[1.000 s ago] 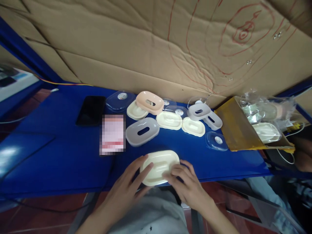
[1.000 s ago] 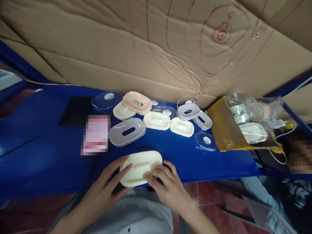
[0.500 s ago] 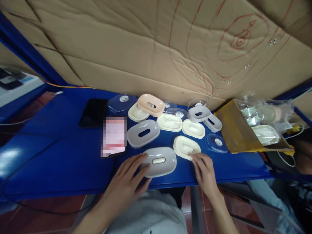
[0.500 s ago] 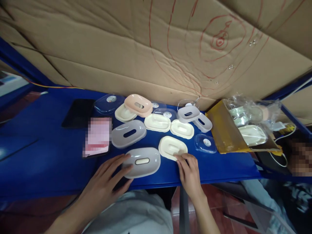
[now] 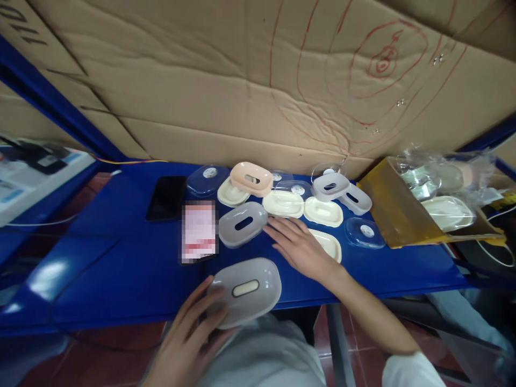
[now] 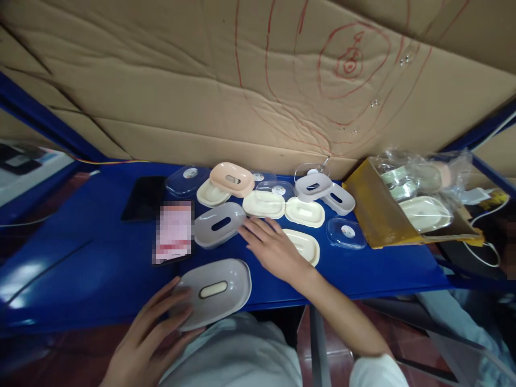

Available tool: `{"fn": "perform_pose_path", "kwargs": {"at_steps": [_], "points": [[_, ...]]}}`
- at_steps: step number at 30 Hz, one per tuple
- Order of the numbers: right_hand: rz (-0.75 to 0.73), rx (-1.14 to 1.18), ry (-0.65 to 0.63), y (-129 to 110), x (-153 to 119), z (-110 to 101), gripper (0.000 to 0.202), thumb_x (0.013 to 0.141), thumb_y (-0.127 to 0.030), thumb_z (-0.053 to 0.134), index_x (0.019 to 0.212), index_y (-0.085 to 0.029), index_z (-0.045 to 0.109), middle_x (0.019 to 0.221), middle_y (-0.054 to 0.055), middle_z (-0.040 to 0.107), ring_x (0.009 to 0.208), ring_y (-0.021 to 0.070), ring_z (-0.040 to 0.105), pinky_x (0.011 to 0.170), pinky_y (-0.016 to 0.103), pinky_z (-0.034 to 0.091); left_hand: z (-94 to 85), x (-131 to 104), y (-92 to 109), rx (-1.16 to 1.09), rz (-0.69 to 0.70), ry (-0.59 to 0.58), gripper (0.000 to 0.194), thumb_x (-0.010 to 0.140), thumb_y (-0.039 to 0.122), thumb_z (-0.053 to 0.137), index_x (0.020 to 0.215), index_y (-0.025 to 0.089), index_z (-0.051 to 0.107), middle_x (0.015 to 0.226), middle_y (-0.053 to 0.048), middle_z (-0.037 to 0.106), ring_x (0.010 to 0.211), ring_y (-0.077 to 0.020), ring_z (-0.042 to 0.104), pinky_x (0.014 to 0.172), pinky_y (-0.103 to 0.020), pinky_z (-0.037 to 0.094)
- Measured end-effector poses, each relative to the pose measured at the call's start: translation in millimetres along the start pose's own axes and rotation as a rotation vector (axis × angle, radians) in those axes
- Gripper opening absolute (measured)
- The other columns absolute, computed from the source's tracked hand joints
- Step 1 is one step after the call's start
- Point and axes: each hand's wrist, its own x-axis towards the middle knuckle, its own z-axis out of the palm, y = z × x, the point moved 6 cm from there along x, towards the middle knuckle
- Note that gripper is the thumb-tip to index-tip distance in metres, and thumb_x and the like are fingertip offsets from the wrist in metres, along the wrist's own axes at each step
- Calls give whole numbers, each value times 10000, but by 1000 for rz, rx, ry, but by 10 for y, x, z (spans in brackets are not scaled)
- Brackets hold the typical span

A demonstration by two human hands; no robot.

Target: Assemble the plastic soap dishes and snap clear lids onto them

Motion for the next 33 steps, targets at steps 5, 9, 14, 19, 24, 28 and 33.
{"fn": "perform_pose_path", "kwargs": {"at_steps": [5, 9, 14, 19, 24, 28, 33], "points": [[-126, -86, -87, -152, 439, 291, 263, 1121, -203, 564, 1332, -167, 717, 1318, 121, 764, 1287, 265, 686, 1254, 489, 441, -236, 11, -124, 36, -69, 64, 218, 991, 118, 765, 1175, 205, 687, 1306, -117, 714, 1466, -357, 603, 1108, -543, 639], [-86, -29, -63, -155, 162, 219, 266, 1139, -255, 552, 1336, -187, 717, 1320, 112, 766, 1296, 254, 682, 1252, 486, 436, -195, 72, -157, 31, -71, 77, 238, 983, 134, 789, 1176, 223, 681, 1293, -99, 723, 1438, -356, 628, 1085, -570, 654], [103, -13, 7, 423, -45, 12, 468, 1145, -318, 539, 1606, -241, 551, 1588, 118, 640, 1515, 261, 557, 1313, 512, 368, 46, 106, -19, -36, -11, 3, 240, 1005, 150, 761, 1215, 233, 683, 1303, -93, 744, 1426, -322, 647, 1084, -473, 669], [264, -99, -3, 1249, 125, -59, 531, 1107, -279, 569, 1630, -199, 532, 1679, 172, 534, 1590, 347, 470, 1301, 618, 348, 298, 106, 148, -72, 54, -53, 135, 1072, 210, 670, 1205, 213, 690, 1295, -103, 760, 1416, -289, 659, 1068, -389, 671], [221, -68, 3, 1263, 107, -43, 418, 1121, -176, 471, 1474, -213, 692, 1439, 146, 744, 1345, 307, 690, 1161, 520, 504, 422, 169, 94, -39, -5, -61, 190, 1097, 261, 632, 1269, 198, 681, 1397, -151, 704, 1440, -315, 640, 1083, -436, 661], [190, -31, 20, 1137, 22, -71, 450, 1122, -313, 581, 1566, -248, 604, 1611, 139, 613, 1511, 323, 557, 1240, 549, 447, 462, 249, 63, -42, -11, -72, 292, 1088, 269, 648, 1376, 221, 655, 1412, -143, 693, 1435, -318, 639, 1088, -463, 654], [177, 109, -72, 1306, 192, -32, 823, 963, -498, 837, 1664, -262, 477, 1744, 177, 437, 1620, 397, 419, 1295, 635, 377, 475, 287, 27, -55, -14, -120, 397, 1078, 290, 661, 1471, 253, 616, 1486, -146, 650, 1417, -324, 653, 1097, -491, 642]]}}
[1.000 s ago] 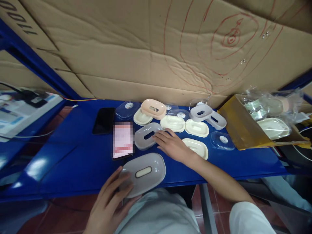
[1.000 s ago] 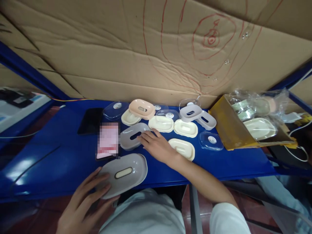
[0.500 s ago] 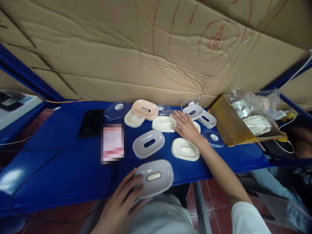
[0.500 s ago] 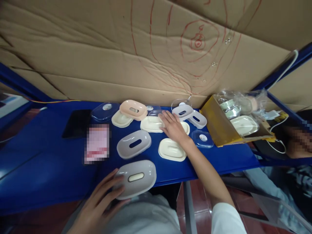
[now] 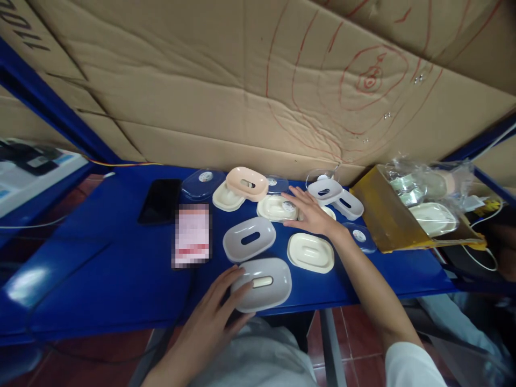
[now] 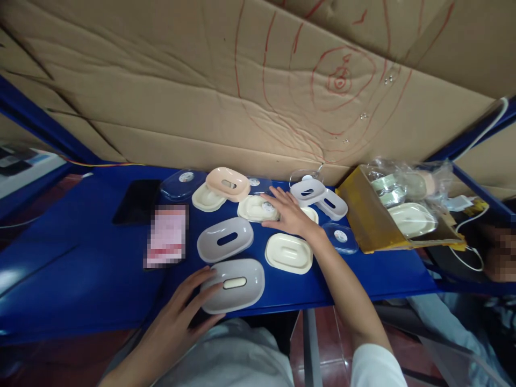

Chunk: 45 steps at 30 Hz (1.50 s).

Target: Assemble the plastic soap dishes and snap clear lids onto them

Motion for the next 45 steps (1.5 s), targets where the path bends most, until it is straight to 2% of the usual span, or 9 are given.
{"fn": "perform_pose_path", "kwargs": {"at_steps": [4, 6, 8, 12, 16, 26, 30, 36, 45], "points": [[-1, 48, 75, -61, -26, -75, 683, 966, -444, 835, 1569, -239, 587, 1587, 179, 625, 1491, 363, 589, 1244, 587, 475, -8, -100, -123, -62, -109, -95, 578, 1055, 368, 699, 1597, 312, 504, 1619, -146, 549, 1405, -322, 669, 1054, -447, 662], [-10, 64, 198, -265, -236, -169, 691, 975, -463, 819, 1584, -261, 563, 1630, 167, 585, 1522, 368, 551, 1252, 619, 462, 0, -172, -198, -126, -187, -147, 704, 1014, 395, 758, 1639, 361, 436, 1665, -128, 512, 1426, -325, 656, 1052, -442, 663], [-36, 95, 229, -568, -519, -205, 667, 1003, -483, 783, 1596, -295, 541, 1689, 143, 520, 1562, 353, 501, 1250, 619, 469, 13, -230, -260, -201, -257, -163, 800, 982, 407, 798, 1662, 393, 377, 1694, -118, 487, 1466, -335, 621, 1099, -480, 637], [-178, 187, -2, -1260, -967, -30, 635, 1034, -535, 729, 1584, -275, 548, 1705, 126, 504, 1573, 311, 490, 1255, 558, 488, 67, -271, -321, -307, -332, -135, 881, 970, 486, 810, 1682, 377, 303, 1709, -148, 470, 1514, -368, 567, 1163, -569, 581], [-209, 135, -96, -1583, -1058, 173, 631, 1036, -562, 717, 1575, -268, 571, 1726, 111, 481, 1593, 317, 455, 1268, 551, 477, 122, -278, -312, -315, -322, -146, 848, 999, 538, 764, 1689, 387, 295, 1685, -155, 503, 1496, -379, 584, 1147, -592, 589], [-308, -71, -37, -1795, -1005, 266, 657, 1074, -566, 642, 1605, -191, 550, 1667, 191, 533, 1522, 369, 514, 1166, 577, 561, 29, -269, -333, -359, -277, -113, 834, 1012, 571, 730, 1708, 434, 291, 1672, -136, 511, 1492, -383, 580, 1146, -621, 581], [-288, 24, -40, -1787, -977, 265, 612, 1067, -560, 651, 1568, -216, 584, 1649, 173, 546, 1519, 350, 509, 1191, 582, 539, 32, -246, -337, -387, -292, -117, 857, 996, 581, 747, 1706, 440, 288, 1652, -133, 525, 1493, -385, 576, 1167, -631, 562], [-313, 65, -77, -1781, -955, 314, 617, 1083, -510, 650, 1611, -216, 528, 1695, 149, 491, 1646, 339, 340, 1263, 559, 489, 49, -262, -371, -407, -317, -124, 874, 976, 521, 797, 1697, 455, 307, 1648, -115, 525, 1489, -381, 578, 1175, -624, 556], [-314, -2, -44, -1816, -935, 358, 637, 1039, -495, 680, 1590, -202, 548, 1658, 148, 535, 1575, 365, 409, 1231, 565, 505, 27, -232, -363, -394, -319, -146, 913, 964, 501, 818, 1705, 456, 287, 1644, -118, 507, 1489, -372, 572, 1198, -610, 538]]}}
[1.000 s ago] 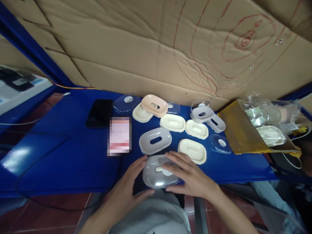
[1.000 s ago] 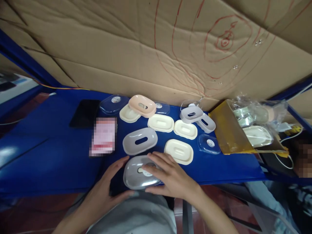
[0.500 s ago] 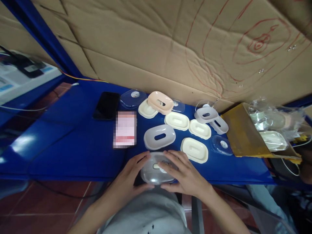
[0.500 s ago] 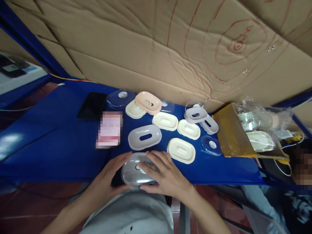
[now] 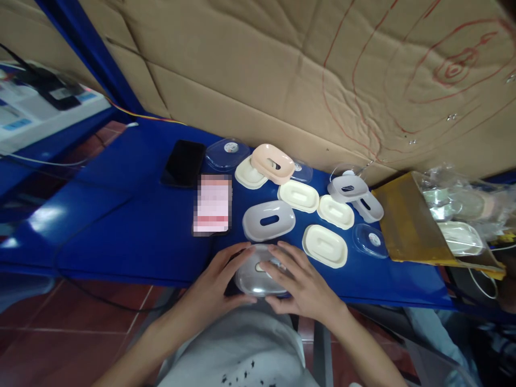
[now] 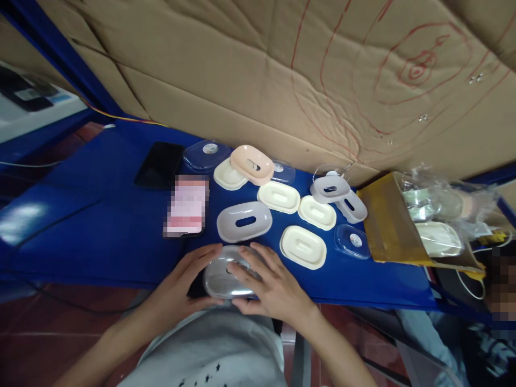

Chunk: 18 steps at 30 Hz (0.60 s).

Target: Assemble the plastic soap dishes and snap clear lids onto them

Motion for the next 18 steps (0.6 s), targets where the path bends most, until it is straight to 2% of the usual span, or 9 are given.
{"fn": "perform_pose_path", "kwargs": {"at_steps": [7, 13, 18], "points": [[-4, 16, 110, -5, 38, 72, 607, 988, -497, 660, 1507, -186, 607, 1590, 165, 568, 1531, 377, 430, 1206, 565, 504, -16, 18, 26, 11, -4, -9, 921, 956, 473, 835, 1699, 499, 292, 1643, -101, 502, 1465, -378, 596, 1206, -609, 531], [17, -80, 83, -15, -2, 137, 758, 1018, -742, 616, 1585, -242, 562, 1593, 156, 574, 1498, 378, 458, 1181, 563, 522, -44, 22, 55, -4, 34, -21, 878, 1038, 457, 732, 1724, 545, 191, 1708, -73, 462, 1535, -359, 533, 1207, -610, 527], [-1, -133, 48, -25, -12, 107, 734, 1047, -708, 606, 1623, -259, 533, 1600, 151, 584, 1530, 369, 442, 1188, 554, 520, -40, 27, 41, 8, 52, -52, 941, 1030, 404, 754, 1733, 547, 144, 1730, -50, 456, 1555, -341, 513, 1214, -569, 532]]}}
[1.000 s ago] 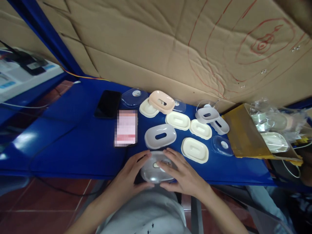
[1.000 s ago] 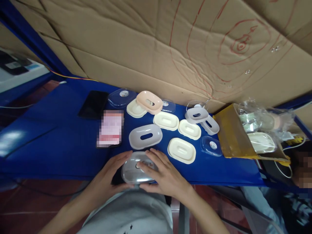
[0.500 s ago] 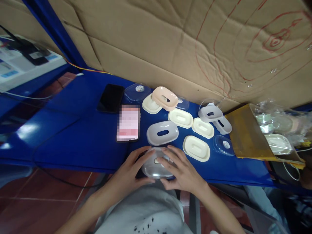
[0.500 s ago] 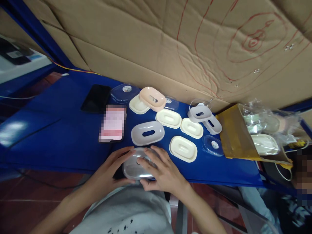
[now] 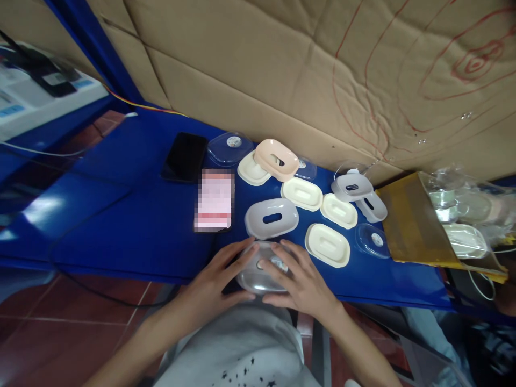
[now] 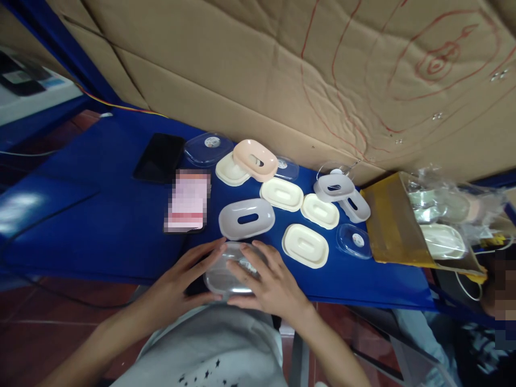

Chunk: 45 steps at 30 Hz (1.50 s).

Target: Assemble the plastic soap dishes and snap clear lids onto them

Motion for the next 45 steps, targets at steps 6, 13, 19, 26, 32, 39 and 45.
{"fn": "perform_pose_path", "kwargs": {"at_steps": [6, 13, 19, 26, 32, 39, 45], "points": [[-41, -18, 16, 3, -12, -12, 768, 1063, -724, 551, 1657, -240, 494, 1616, 164, 576, 1532, 387, 439, 1166, 571, 533, 4, -9, -12, -40, -46, -11, 857, 1049, 386, 726, 1723, 535, 218, 1705, -56, 471, 1530, -329, 542, 1211, -570, 534], [76, -4, -21, -67, -24, -16, 773, 1049, -678, 625, 1681, -262, 466, 1639, 157, 563, 1525, 394, 461, 1164, 581, 545, -12, 20, 10, -50, -55, -45, 908, 1024, 338, 752, 1726, 533, 211, 1710, -49, 480, 1510, -348, 564, 1196, -577, 548], [-28, 17, -20, -13, -26, -7, 807, 1025, -696, 653, 1666, -239, 475, 1657, 163, 542, 1570, 400, 409, 1205, 604, 517, -7, 20, 23, -49, -68, -20, 903, 1015, 308, 758, 1722, 522, 240, 1703, -51, 488, 1507, -336, 568, 1194, -561, 555], [39, 34, -46, -37, 21, -61, 715, 1052, -618, 667, 1651, -271, 491, 1626, 146, 576, 1534, 388, 462, 1195, 589, 530, -7, 21, 13, -54, -72, -21, 902, 1016, 346, 762, 1721, 533, 232, 1705, -40, 491, 1505, -345, 572, 1208, -570, 539], [105, 29, -55, -105, 13, -81, 726, 1050, -581, 680, 1672, -274, 467, 1641, 142, 559, 1509, 392, 470, 1171, 576, 546, -17, 24, 18, -83, -78, -39, 866, 1031, 386, 746, 1720, 528, 240, 1720, -38, 469, 1532, -330, 543, 1227, -570, 519], [110, 72, -14, -118, -59, 16, 796, 1042, -599, 684, 1711, -280, 394, 1694, 161, 491, 1544, 420, 428, 1187, 633, 507, -38, 21, 26, -83, -74, -54, 859, 1034, 364, 736, 1720, 527, 245, 1716, -26, 474, 1530, -328, 543, 1230, -558, 520], [30, 84, -26, -99, -37, 14, 652, 1069, -566, 653, 1648, -327, 472, 1679, 98, 531, 1605, 381, 382, 1225, 604, 476, -31, 17, 33, -90, -57, -46, 804, 1064, 436, 696, 1719, 527, 240, 1698, -37, 489, 1527, -324, 542, 1218, -565, 530]]}}
